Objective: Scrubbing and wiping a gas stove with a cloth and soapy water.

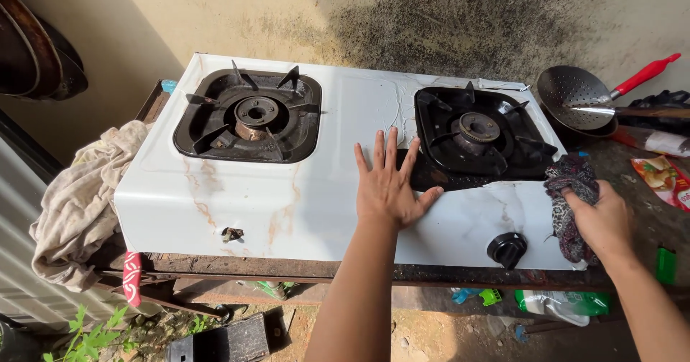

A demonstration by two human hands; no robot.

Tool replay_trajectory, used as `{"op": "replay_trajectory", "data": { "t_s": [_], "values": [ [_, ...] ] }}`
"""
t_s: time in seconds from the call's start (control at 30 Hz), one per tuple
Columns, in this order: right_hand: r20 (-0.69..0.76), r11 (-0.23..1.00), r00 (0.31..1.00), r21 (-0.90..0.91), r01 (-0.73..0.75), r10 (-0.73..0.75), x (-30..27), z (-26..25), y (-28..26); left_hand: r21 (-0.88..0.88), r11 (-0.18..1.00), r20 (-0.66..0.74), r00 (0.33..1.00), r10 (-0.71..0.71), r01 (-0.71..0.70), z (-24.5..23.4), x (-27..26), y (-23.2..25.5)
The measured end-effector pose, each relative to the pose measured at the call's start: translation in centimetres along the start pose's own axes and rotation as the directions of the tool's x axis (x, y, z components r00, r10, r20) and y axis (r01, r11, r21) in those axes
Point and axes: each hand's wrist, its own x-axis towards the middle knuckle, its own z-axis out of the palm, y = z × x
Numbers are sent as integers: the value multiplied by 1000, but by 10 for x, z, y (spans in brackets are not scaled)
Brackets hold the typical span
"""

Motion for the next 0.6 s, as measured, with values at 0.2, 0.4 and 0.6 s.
{"op": "replay_trajectory", "data": {
  "t_s": [0.2, 0.4, 0.6],
  "values": [
    [459, 800, 876, 464, -381, 151, 79, 10, 61, -22, 999, -72, 997, 37, -39, 4, -2, -2],
    [552, 614, 809, 573, -543, 201, 61, 19, 68, 73, 994, -155, 984, 89, -78, 6, 0, -5],
    [-5, 508, 647, 616, 603, -762, 35, 56, 198, 174, 973, -377, 902, 210, -154, 9, 1, -5]
  ]
}}
